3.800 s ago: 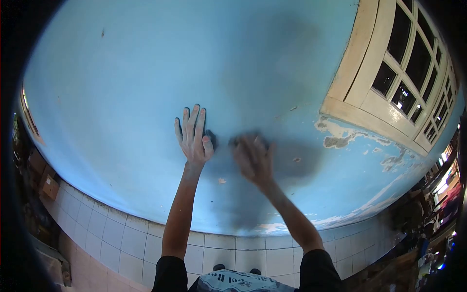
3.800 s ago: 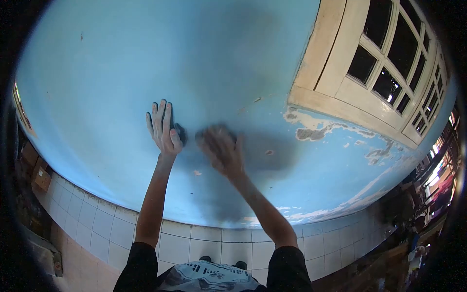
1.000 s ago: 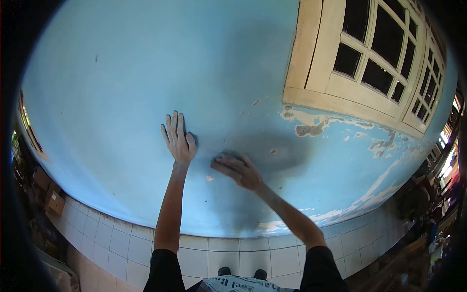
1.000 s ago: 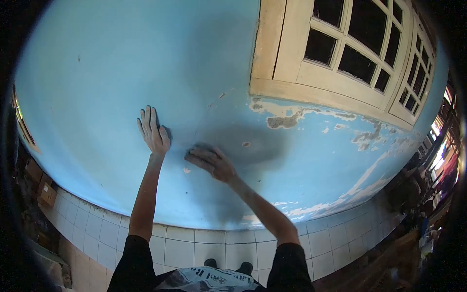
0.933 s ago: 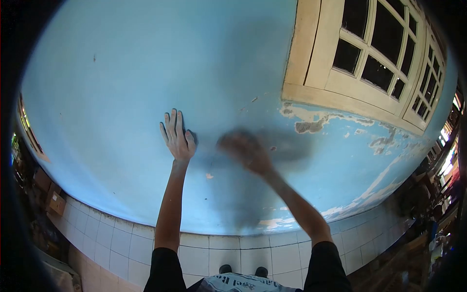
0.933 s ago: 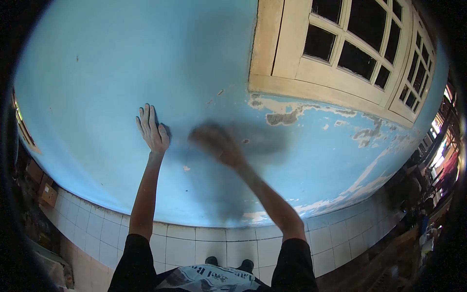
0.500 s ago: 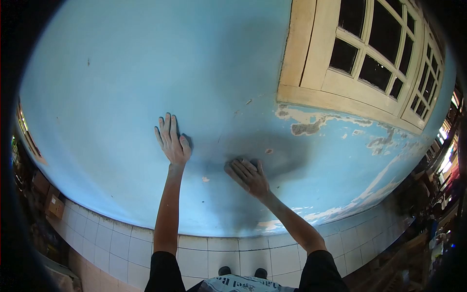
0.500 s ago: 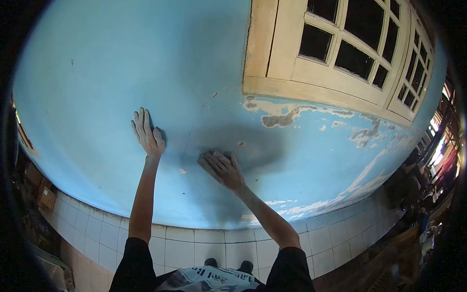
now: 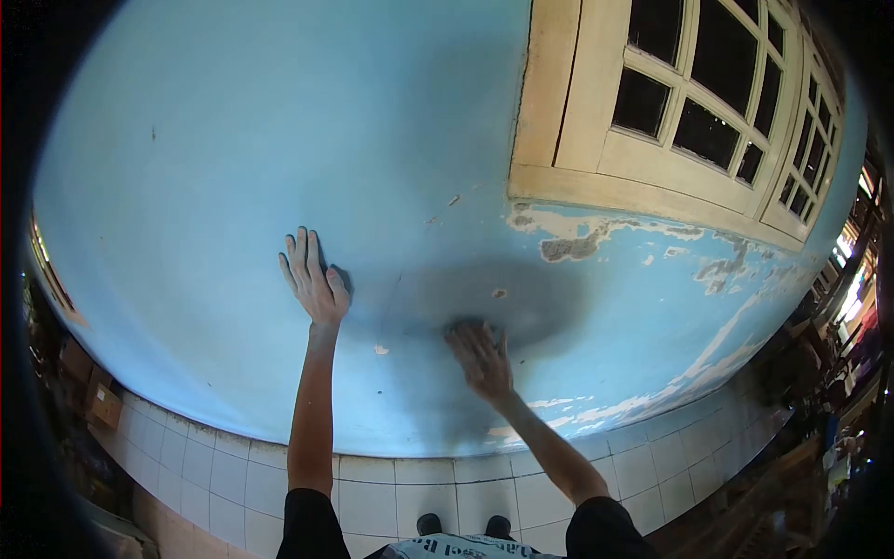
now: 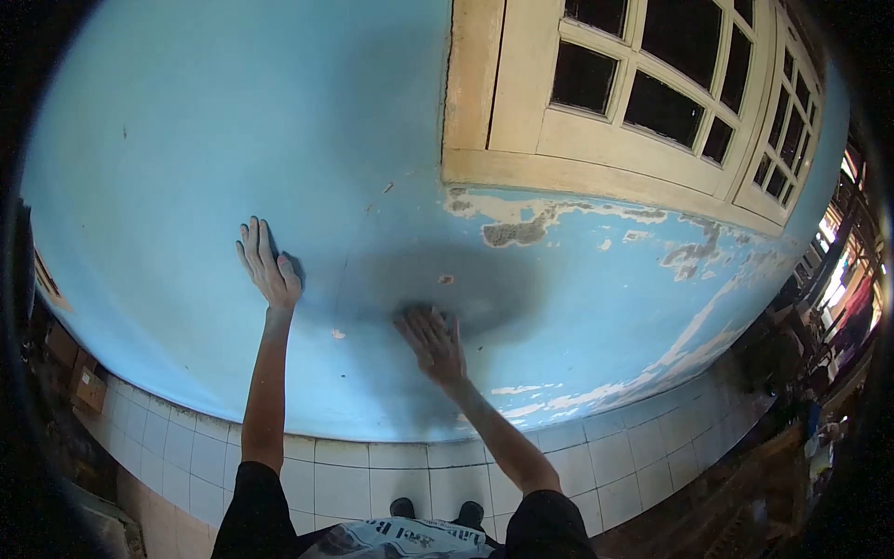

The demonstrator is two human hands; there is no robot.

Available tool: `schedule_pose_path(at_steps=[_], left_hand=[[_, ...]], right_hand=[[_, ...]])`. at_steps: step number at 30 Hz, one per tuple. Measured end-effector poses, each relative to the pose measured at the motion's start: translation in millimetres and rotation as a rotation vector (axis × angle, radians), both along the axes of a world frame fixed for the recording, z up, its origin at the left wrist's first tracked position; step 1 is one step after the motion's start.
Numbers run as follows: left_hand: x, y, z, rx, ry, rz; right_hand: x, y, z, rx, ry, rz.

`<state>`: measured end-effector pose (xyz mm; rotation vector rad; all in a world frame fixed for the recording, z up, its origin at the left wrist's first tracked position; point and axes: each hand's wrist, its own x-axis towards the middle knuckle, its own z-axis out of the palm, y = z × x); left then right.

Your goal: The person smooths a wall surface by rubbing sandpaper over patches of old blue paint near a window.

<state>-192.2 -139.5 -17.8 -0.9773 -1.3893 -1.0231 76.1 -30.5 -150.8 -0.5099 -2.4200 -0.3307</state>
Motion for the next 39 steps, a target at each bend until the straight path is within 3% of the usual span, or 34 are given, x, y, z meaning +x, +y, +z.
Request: schedule_pose_path(at_steps=[1,3,4,7,9,10,12,15,18,25,32,35,39], left_hand=[[0.3,-0.5,0.6,-0.002,0.000,0.004],[5.4,-1.1,3.7,-0.003,-0.034,-0.022],[9.2,-1.6,3.0,-0.012,-0.041,-0.021],[39.4,-2.9,9.2,-0.039,-0.068,-0.148],[62.4,-0.7,5.8,-0.101,-0.051,-0.368],[72.6,1.2,0.9,-0.108,-0.056,-0.365],[91.6,8.9,-7.7,-0.100,-0.015,-0.696],[140.3,9.1,-13.6,-0.191,-0.160,-0.806],[180.3,18.1,-7.9,-0.141,-0.290,-0.871],[192.6,17.6,-29.9,-0.352,-0.488,-0.567],[201.4,21.5,-40.9,-0.222,-0.607,-0.627],[200.2,24.7,-42.0,-0.160,-0.621,-0.655],[192.5,24.5,-58.8,-0.109,-0.704,-0.621]], right_hand=[[5.3,-8.3,-10.6,-0.002,0.000,0.004],[16.0,-23.6,-18.0,-0.316,0.076,0.092],[19.1,-26.8,-20.6,-0.325,0.070,0.092],[22.2,-36.3,19.5,-0.414,0.224,0.166],[20.5,-31.4,54.0,-0.300,0.332,0.181],[18.7,-24.8,72.8,-0.237,0.346,0.164],[12.5,-12.0,117.1,-0.116,0.373,0.124],[-11.7,13.4,146.1,0.020,0.408,0.172],[-21.7,16.2,131.5,0.111,0.390,0.220],[-17.3,16.7,60.2,0.052,0.268,0.182],[-0.1,-3.9,71.9,-0.050,0.233,0.215],[18.5,-5.9,76.0,-0.014,0.034,0.169],[57.6,-7.1,70.6,-0.052,-0.226,0.363]])
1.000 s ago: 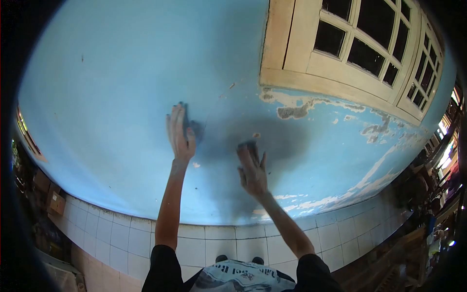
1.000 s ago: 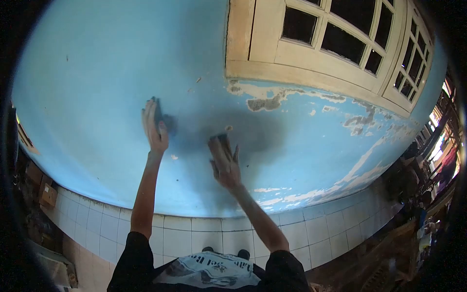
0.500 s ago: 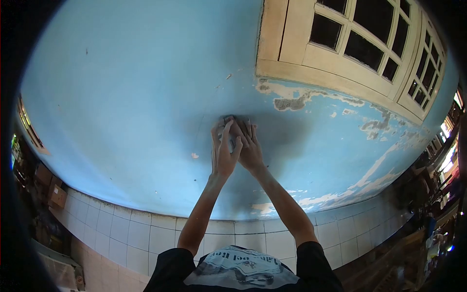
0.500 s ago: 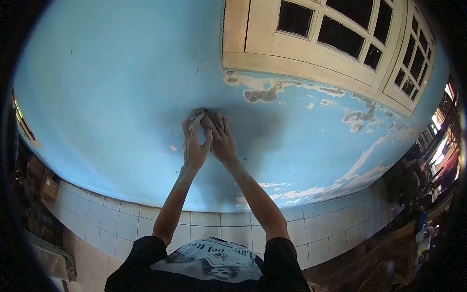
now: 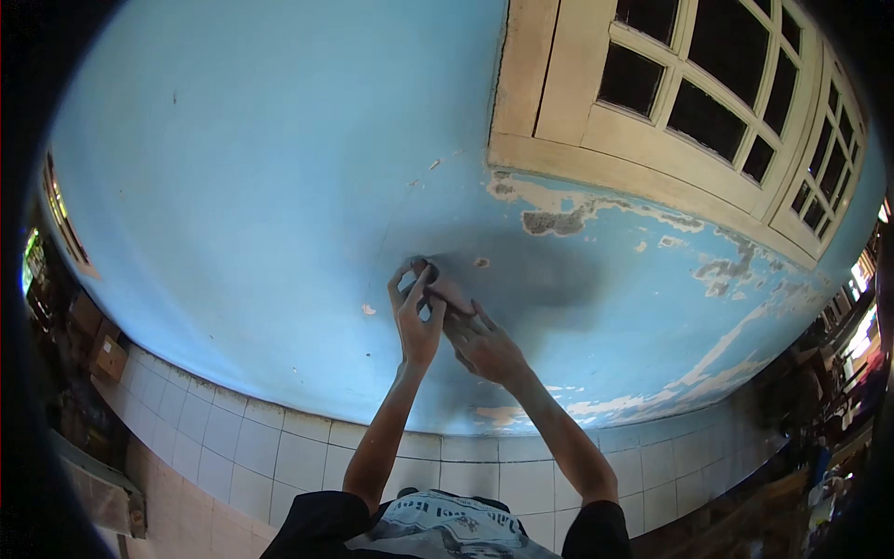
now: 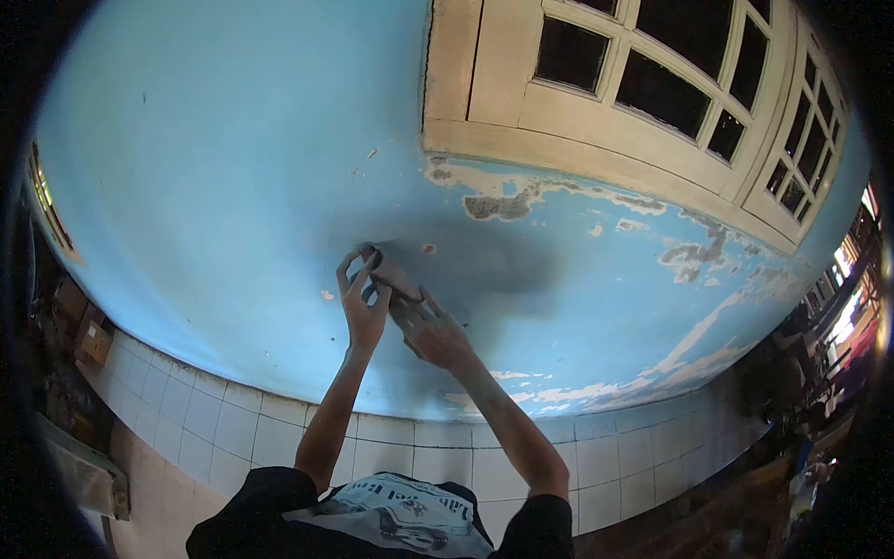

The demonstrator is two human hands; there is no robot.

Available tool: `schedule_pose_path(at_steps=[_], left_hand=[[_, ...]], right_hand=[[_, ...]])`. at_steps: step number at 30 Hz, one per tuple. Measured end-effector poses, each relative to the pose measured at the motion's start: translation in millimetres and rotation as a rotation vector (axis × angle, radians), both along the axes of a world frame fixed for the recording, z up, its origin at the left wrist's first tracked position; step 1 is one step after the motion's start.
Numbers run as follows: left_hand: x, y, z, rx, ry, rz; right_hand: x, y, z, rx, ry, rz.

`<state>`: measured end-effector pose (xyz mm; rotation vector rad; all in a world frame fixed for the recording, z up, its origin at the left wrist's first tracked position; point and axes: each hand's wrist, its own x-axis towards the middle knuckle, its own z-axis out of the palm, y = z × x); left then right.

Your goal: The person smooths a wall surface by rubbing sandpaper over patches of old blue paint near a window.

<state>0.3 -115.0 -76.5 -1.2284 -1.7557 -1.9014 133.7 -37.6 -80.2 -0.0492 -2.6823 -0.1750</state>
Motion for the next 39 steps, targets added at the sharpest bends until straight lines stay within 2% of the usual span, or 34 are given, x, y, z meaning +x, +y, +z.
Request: schedule_pose_path(at_steps=[1,2,5,7,8,10,11,13,15,16,17,19,21,22,24,25,27,28,30,31,33,37,39], left_hand=[[-0.2,2.4,-5.1,0.000,0.019,0.045],[3.7,3.4,-4.6,0.002,0.009,0.059],[10.2,9.6,6.8,0.111,-0.063,0.104],[7.7,13.1,6.8,0.086,0.231,0.367],[7.4,13.6,11.6,0.081,0.232,0.388],[8.8,17.1,24.4,0.195,0.091,0.271],[8.8,20.4,26.6,0.192,0.089,0.284],[4.5,27.5,34.8,0.171,0.230,0.386],[4.6,35.2,35.0,0.193,0.152,0.338],[5.8,36.8,34.1,0.058,0.215,0.525],[7.1,37.5,35.1,-0.080,0.278,0.708],[9.0,39.4,30.1,-0.128,0.232,0.635],[9.8,45.7,24.4,-0.330,0.319,0.757],[9.0,49.6,22.4,-0.327,0.318,0.764],[11.1,55.4,22.3,-0.126,0.185,0.565],[12.8,56.6,19.7,-0.131,0.185,0.569],[14.4,61.0,13.5,0.124,0.252,0.347],[12.3,63.8,12.2,0.124,0.253,0.352],[10.8,65.4,15.0,0.007,0.470,0.435],[11.4,72.0,17.6,0.008,0.468,0.440],[15.8,86.5,38.2,0.109,0.180,0.515],[1.3,90.9,60.7,0.162,0.285,0.602],[20.7,89.7,44.4,0.037,0.293,0.468]], right_hand=[[11.6,4.6,2.1,0.017,-0.052,0.116],[21.1,12.4,8.0,0.019,-0.062,0.129],[39.4,50.1,50.3,0.046,0.081,0.181],[48.4,78.9,90.6,0.124,0.227,0.173],[50.9,93.0,112.1,0.178,0.276,0.168],[55.1,114.6,151.7,0.470,0.338,0.053],[57.3,121.7,163.8,0.465,0.337,0.067],[56.1,134.9,181.8,0.784,0.240,-0.012],[52.6,148.7,186.8,0.838,0.205,0.017],[51.4,153.6,188.1,0.899,0.168,0.031],[51.1,154.5,187.6,0.898,0.175,0.038],[50.9,155.2,186.8,0.877,0.203,0.046],[51.3,154.5,182.7,0.850,0.219,0.043],[50.2,154.8,182.1,0.825,0.234,0.035],[48.9,153.7,182.2,0.779,0.254,0.067],[49.1,153.0,181.7,0.732,0.269,0.093],[50.0,153.6,181.5,0.753,0.277,0.083],[50.0,153.8,182.2,0.777,0.285,0.069],[50.4,151.9,183.2,0.773,0.290,0.073],[50.4,151.5,183.8,0.774,0.292,0.071],[50.1,152.3,183.7,0.785,0.298,0.073],[50.5,153.0,182.9,0.789,0.294,0.069],[51.6,152.6,185.0,0.772,0.276,0.071]])
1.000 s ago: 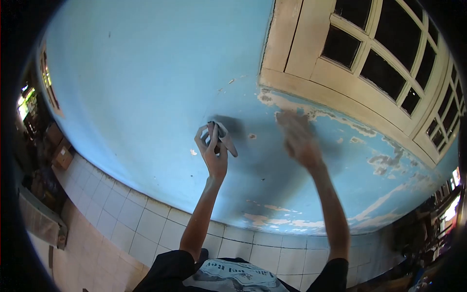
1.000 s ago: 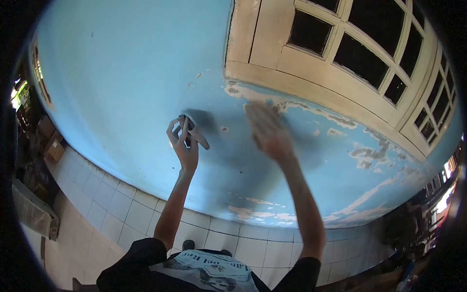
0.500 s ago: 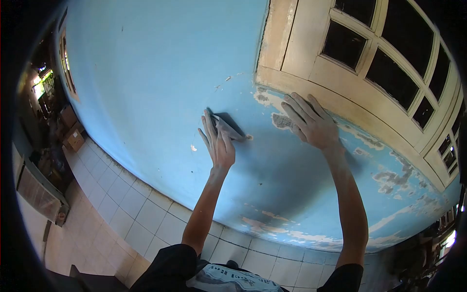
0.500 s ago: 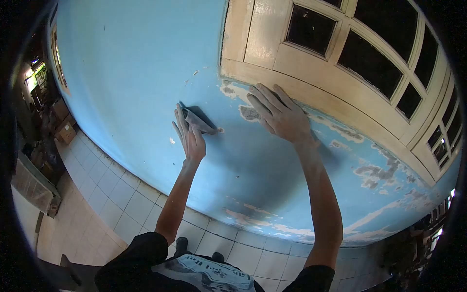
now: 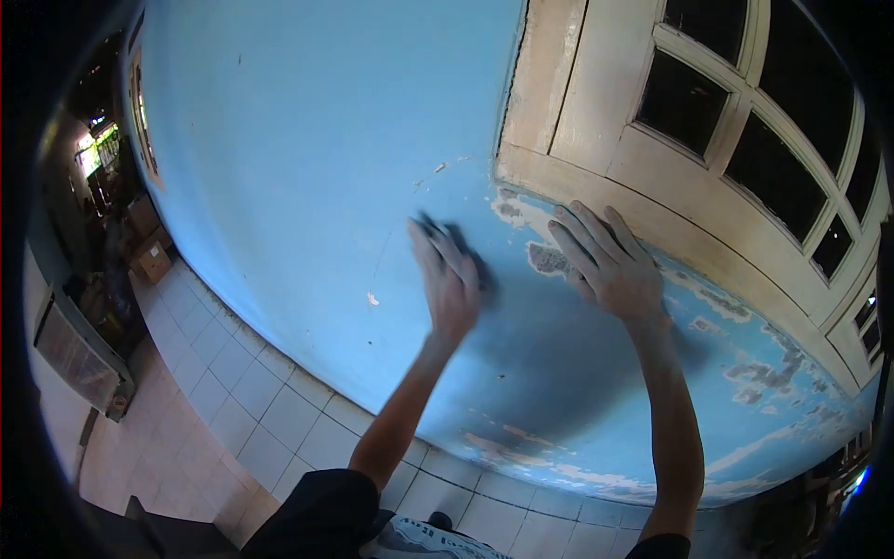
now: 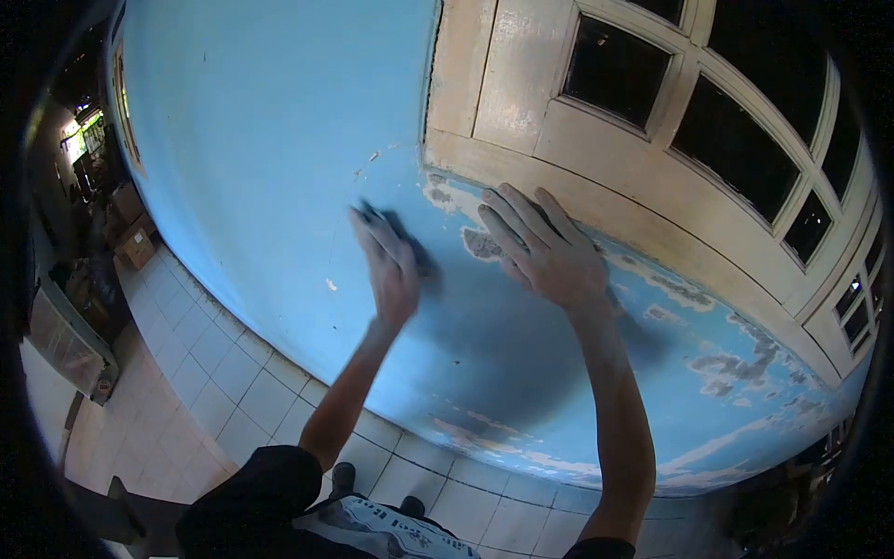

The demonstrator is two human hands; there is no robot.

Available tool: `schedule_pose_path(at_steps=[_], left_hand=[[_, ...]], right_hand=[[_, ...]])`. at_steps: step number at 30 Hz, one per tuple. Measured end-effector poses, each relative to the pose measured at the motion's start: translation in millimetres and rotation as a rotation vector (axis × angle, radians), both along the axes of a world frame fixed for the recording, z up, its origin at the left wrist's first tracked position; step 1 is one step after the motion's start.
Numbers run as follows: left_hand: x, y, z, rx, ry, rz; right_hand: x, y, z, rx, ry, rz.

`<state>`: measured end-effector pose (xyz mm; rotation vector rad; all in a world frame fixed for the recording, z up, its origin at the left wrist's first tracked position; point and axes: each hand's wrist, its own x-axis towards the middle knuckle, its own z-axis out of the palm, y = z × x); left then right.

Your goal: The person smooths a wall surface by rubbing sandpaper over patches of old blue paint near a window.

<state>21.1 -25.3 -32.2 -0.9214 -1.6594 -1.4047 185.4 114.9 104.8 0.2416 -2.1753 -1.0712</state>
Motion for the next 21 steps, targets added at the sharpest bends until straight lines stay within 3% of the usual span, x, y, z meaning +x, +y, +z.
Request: schedule_pose_path(at_steps=[2,5,9,12,16,18,19,21], left_hand=[[29.6,-5.3,-47.7,-0.282,-0.045,-0.078],[27.7,-5.7,-51.9,-0.312,-0.109,-0.038],[-12.7,-8.4,71.5,-0.031,0.029,0.106],[-19.7,-1.2,94.5,-0.074,0.107,0.228],[13.2,13.4,3.4,-0.255,0.105,0.076],[21.7,10.2,-17.7,-0.328,0.087,0.076],[20.6,13.0,-21.4,-0.397,0.078,0.071],[5.3,14.9,33.9,-0.233,0.127,0.150]], right_hand=[[-1.8,-0.4,-1.0,-0.015,-0.023,-0.001],[-0.2,2.1,0.9,0.011,-0.023,-0.004],[-1.1,0.0,-2.9,-0.014,-0.031,-0.021],[-0.5,0.7,-4.0,-0.006,-0.034,-0.036],[-1.9,1.8,-3.4,0.022,-0.008,-0.039],[-1.2,0.9,-5.0,0.011,-0.017,-0.032],[-1.3,2.0,-3.7,0.003,-0.017,-0.031],[-1.7,2.6,-4.4,0.021,-0.006,-0.030]])
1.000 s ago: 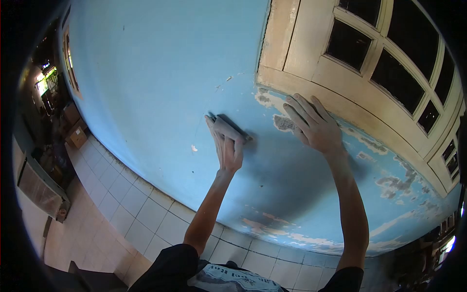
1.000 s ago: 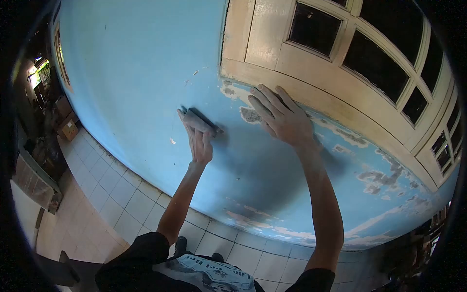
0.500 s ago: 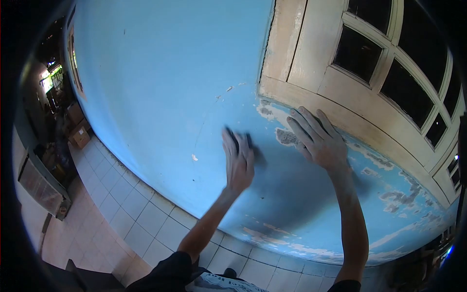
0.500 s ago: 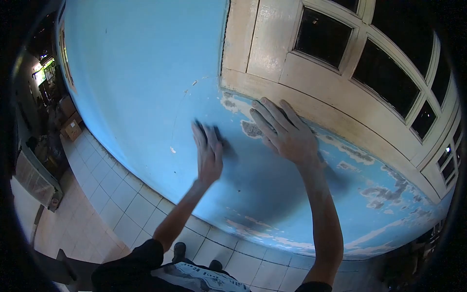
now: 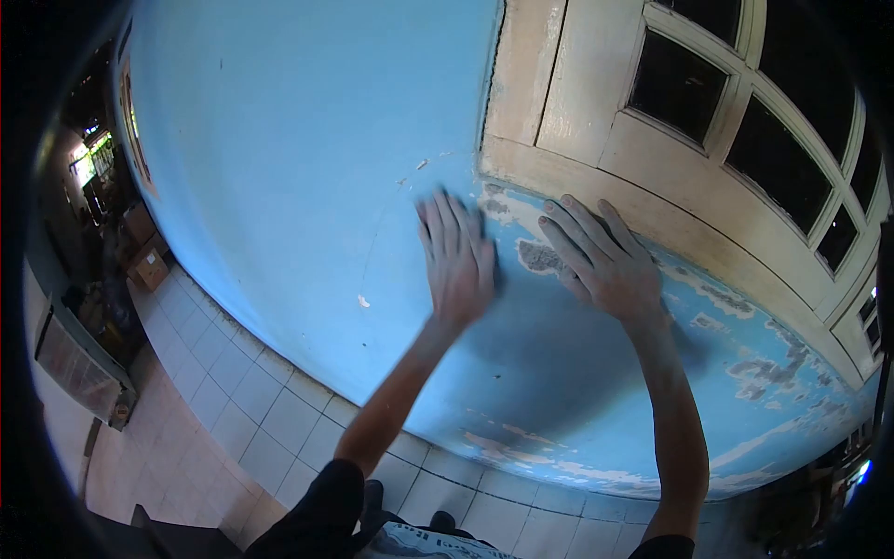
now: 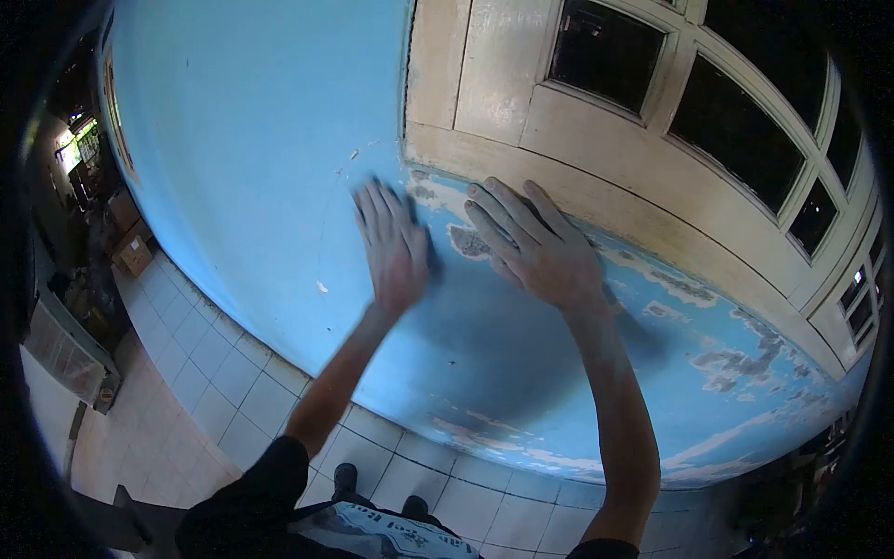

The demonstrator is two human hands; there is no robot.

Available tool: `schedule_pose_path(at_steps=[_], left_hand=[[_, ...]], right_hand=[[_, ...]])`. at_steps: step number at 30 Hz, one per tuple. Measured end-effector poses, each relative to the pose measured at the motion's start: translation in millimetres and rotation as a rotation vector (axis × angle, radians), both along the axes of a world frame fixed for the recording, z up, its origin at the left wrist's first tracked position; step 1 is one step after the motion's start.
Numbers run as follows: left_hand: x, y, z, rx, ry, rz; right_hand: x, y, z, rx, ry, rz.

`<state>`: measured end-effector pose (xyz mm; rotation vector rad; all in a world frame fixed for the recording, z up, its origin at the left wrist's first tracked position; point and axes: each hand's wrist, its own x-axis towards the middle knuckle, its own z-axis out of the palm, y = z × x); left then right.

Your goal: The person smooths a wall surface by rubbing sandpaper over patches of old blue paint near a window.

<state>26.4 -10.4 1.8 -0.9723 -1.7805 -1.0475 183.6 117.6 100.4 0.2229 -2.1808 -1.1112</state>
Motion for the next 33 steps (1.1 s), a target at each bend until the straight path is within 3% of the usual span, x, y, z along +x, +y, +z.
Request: schedule_pose_path(at_steps=[2,5,7,10,11,13,16,19,21,24,27,31,33], left_hand=[[-12.4,-6.6,65.1,0.142,0.066,0.014],[-15.4,-5.1,84.5,0.198,0.075,0.004],[0.4,-1.6,41.1,0.072,0.111,-0.048],[27.8,5.3,-83.4,-0.199,-0.041,-0.138],[38.2,0.9,-82.4,-0.272,-0.142,-0.156],[28.0,12.0,-65.1,-0.155,-0.074,-0.096],[11.5,7.6,29.5,0.128,-0.023,-0.021],[1.4,9.5,66.4,0.205,0.072,0.011],[14.9,12.2,30.0,0.077,0.099,-0.004],[39.3,15.2,-86.2,-0.199,0.055,-0.115],[38.2,10.4,-62.0,-0.145,-0.031,-0.060],[-14.9,-5.4,41.2,0.183,-0.080,0.040],[-20.6,-9.0,48.9,0.198,-0.078,0.081]], right_hand=[[-1.1,0.3,-1.8,0.006,0.015,0.005],[0.0,0.0,-1.0,-0.013,-0.004,0.013],[0.0,-0.5,-0.9,-0.014,-0.009,-0.003],[0.6,-1.9,0.1,-0.020,0.005,0.013],[0.5,-1.3,0.4,-0.015,0.013,0.009],[0.0,0.3,-1.3,-0.027,0.014,0.044],[-0.1,-0.2,-1.0,-0.004,0.013,0.037],[-1.5,-0.2,-1.3,-0.023,0.025,0.065],[-1.4,1.0,-3.5,-0.027,0.032,0.070],[-0.9,1.0,-2.3,-0.028,0.035,0.090],[-1.9,2.0,0.9,-0.036,0.036,0.099],[-2.0,2.4,-1.4,-0.071,0.024,0.128],[-1.2,2.6,-0.4,-0.058,0.029,0.126]])
